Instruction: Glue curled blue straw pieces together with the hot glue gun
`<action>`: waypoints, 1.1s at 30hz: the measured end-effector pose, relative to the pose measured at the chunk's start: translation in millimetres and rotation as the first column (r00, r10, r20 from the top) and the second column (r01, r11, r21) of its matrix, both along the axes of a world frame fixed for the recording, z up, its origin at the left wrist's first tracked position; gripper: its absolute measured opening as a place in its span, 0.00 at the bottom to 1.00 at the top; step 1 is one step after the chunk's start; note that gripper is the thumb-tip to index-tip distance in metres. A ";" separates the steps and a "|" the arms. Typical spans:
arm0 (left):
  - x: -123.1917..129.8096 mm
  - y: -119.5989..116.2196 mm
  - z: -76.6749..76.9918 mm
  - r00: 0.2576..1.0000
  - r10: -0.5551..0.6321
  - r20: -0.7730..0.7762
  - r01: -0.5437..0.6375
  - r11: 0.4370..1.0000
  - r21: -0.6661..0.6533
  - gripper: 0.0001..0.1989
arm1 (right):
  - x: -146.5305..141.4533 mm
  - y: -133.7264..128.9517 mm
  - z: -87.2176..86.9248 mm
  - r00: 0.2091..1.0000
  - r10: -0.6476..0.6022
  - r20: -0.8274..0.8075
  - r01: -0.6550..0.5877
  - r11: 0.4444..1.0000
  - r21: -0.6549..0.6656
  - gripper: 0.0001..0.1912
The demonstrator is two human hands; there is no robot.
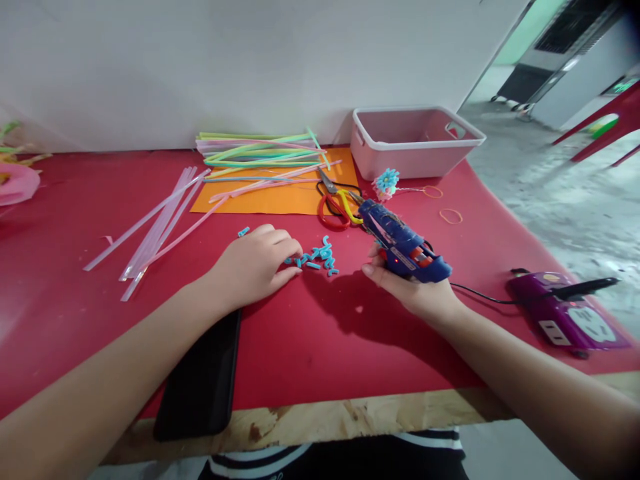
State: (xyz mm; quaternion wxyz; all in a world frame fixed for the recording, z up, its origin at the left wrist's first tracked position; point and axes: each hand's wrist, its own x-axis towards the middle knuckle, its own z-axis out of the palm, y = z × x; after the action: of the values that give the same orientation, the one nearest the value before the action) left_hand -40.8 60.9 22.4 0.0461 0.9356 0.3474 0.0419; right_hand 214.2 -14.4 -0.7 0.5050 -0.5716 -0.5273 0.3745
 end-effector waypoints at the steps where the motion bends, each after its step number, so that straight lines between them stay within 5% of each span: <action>1: 3.6 -1.9 -1.3 1.000 0.021 -0.014 -0.021 1.000 0.001 0.10 | 0.3 0.2 0.0 1.000 0.000 -0.003 0.000 1.000 -0.005 0.12; 7: 20.0 -10.6 -6.8 0.989 0.149 -0.022 -0.150 0.988 -0.023 0.08 | 1.5 1.8 -1.7 0.999 0.033 -0.022 -0.033 0.999 0.004 0.12; 21: 10.5 -7.3 -4.9 0.950 0.228 0.213 -0.203 0.970 -0.134 0.11 | 0.9 1.3 -1.6 0.998 0.068 -0.011 -0.068 0.998 0.010 0.12; 33: 10.4 -13.8 9.4 0.776 0.433 0.459 -0.326 0.898 -0.297 0.03 | 1.1 0.7 -0.2 0.995 0.093 -0.041 -0.093 0.996 -0.002 0.13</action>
State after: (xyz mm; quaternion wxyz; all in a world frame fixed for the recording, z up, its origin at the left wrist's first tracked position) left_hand -30.4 47.1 31.8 0.2216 0.7903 0.5070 0.2630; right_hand 215.3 -13.7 -0.8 0.4967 -0.5395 -0.5421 0.4103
